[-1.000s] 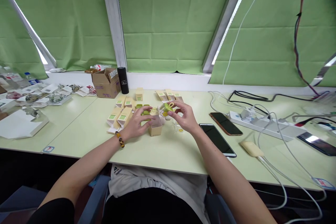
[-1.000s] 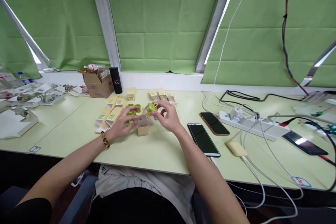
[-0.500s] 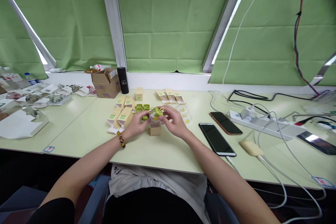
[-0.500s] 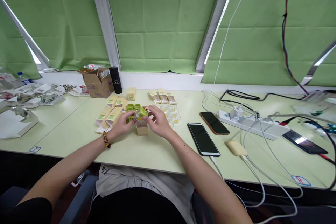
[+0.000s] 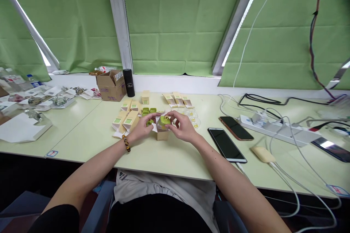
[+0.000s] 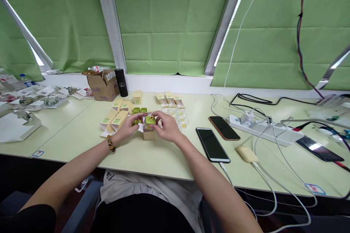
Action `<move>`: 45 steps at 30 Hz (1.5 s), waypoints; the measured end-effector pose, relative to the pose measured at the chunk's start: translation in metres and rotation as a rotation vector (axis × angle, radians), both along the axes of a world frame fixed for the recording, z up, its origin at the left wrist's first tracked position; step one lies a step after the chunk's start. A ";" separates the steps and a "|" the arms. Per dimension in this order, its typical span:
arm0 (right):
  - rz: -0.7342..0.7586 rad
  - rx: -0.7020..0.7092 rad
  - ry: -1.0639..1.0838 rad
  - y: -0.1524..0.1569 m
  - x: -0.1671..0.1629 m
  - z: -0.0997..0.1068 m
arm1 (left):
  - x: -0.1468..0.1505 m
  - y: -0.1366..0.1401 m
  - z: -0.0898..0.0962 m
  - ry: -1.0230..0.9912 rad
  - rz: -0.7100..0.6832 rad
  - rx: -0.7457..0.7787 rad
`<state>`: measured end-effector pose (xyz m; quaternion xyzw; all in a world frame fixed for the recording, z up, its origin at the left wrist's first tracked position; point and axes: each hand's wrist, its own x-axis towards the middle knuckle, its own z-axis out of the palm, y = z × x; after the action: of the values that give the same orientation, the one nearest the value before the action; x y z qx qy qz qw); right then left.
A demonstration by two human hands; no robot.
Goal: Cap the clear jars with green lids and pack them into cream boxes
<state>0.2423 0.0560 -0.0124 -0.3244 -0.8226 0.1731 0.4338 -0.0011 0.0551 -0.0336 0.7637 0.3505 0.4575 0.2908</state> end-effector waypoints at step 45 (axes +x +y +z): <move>-0.045 -0.079 -0.071 0.010 -0.019 -0.020 | 0.001 0.002 -0.002 -0.013 -0.014 0.002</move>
<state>0.2229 0.0657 -0.0323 -0.3657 -0.8226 0.1838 0.3948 -0.0004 0.0572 -0.0355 0.7635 0.3428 0.4608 0.2953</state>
